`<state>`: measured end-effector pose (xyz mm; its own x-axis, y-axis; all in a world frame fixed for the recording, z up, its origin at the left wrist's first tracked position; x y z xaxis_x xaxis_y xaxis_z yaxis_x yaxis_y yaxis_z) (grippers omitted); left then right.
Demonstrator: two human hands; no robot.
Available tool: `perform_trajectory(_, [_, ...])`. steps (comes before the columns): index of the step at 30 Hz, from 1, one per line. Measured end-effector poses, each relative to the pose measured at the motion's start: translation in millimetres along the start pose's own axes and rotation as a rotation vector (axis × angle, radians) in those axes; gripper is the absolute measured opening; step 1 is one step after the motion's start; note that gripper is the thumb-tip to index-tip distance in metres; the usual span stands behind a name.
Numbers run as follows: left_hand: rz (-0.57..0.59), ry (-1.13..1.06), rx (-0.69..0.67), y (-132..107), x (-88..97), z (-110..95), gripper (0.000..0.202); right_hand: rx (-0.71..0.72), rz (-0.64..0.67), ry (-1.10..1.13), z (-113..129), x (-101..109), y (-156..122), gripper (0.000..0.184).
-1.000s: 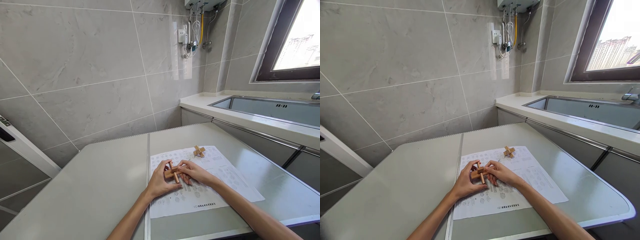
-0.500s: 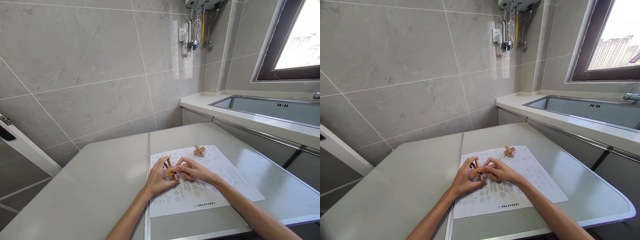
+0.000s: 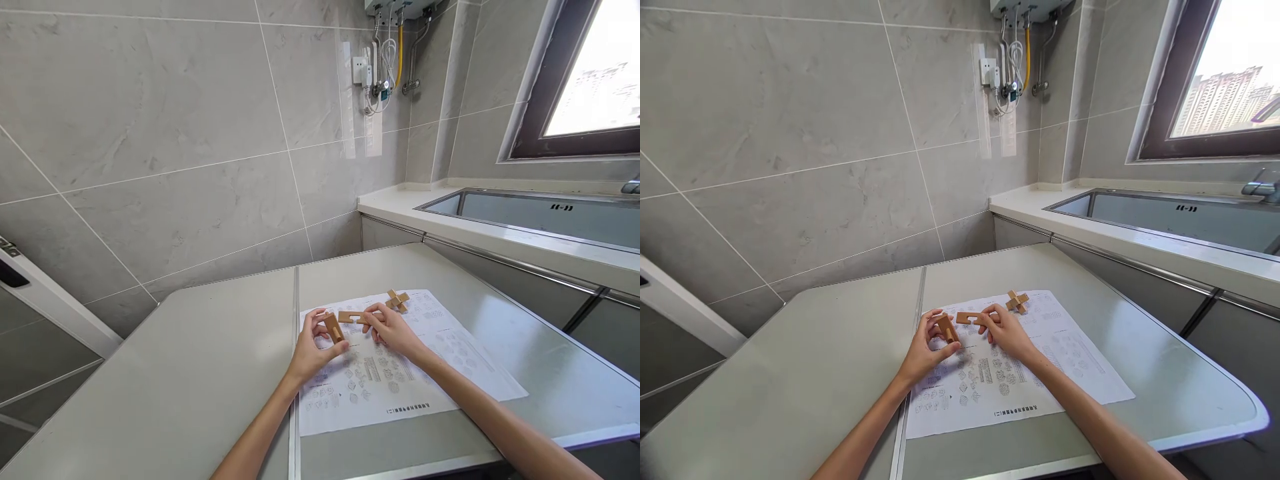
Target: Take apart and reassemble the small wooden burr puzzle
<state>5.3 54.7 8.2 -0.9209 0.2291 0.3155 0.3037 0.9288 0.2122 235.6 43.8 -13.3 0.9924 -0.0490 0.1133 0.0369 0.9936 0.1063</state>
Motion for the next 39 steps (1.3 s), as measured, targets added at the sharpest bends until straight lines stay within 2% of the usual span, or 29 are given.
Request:
perform_trajectory(5, [0.207, -0.337, 0.092, 0.4, -2.5, -6.4, 0.064, 0.057, 0.03, -0.2, -3.0, -7.6, -5.8, 0.028])
perform_trajectory(8, [0.267, -0.433, 0.121, -1.2, -1.5, -13.5, 0.057, 0.11, 0.018, -0.335, 0.4, -8.6, -9.6, 0.023])
perform_trajectory(13, [0.327, -0.507, 0.161, -4.0, -0.2, -18.2, 0.056, 0.184, 0.046, -0.458, 0.8, -9.9, -10.7, 0.024])
perform_trajectory(17, [0.368, -0.568, 0.192, -5.0, -0.4, -20.3, 0.063, 0.25, 0.043, -0.534, -2.6, -11.0, -9.9, 0.026])
perform_trajectory(20, [0.422, -0.597, 0.181, -5.5, -1.1, -22.1, 0.064, 0.276, 0.01, -0.545, -4.5, -10.8, -9.4, 0.02])
perform_trajectory(22, [0.447, -0.606, 0.169, -5.7, -1.6, -22.7, 0.061, 0.281, -0.036, -0.509, -2.3, -9.1, -8.9, 0.017])
perform_trajectory(24, [0.462, -0.611, 0.164, -6.1, -2.2, -22.8, 0.054, 0.262, -0.035, -0.417, 3.0, -7.6, -8.4, 0.021])
perform_trajectory(27, [0.481, -0.622, 0.152, -6.8, -3.2, -23.0, 0.048, 0.187, 0.123, -0.202, 14.2, -8.3, -9.1, 0.036])
perform_trajectory(29, [0.493, -0.62, 0.146, -7.4, -4.0, -23.3, 0.051, 0.134, 0.269, -0.054, 21.3, -10.3, -11.7, 0.041])
perform_trajectory(31, [0.497, -0.61, 0.149, -8.1, -4.7, -23.8, 0.054, 0.082, 0.352, 0.024, 25.4, -11.6, -14.4, 0.045])
perform_trajectory(35, [0.491, -0.612, 0.162, -9.7, -5.9, -26.6, 0.042, -0.018, 0.38, 0.114, 24.9, -12.0, -16.4, 0.05])
perform_trajectory(39, [0.504, -0.626, 0.163, -11.0, -5.3, -28.0, 0.036, -0.046, 0.402, 0.195, 24.8, -11.5, -16.3, 0.051])
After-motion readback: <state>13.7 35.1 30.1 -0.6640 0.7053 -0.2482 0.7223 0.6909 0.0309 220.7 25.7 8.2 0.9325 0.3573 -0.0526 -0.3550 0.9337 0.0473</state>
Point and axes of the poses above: each hand's wrist, its own y-axis towards the middle knuckle, its own x-axis out of the back of the hand, z = x × y, the point moved 3 cm from there along y, towards the middle knuckle, and after that the axes turned 3 degrees about -z, right-handed, at the moved point
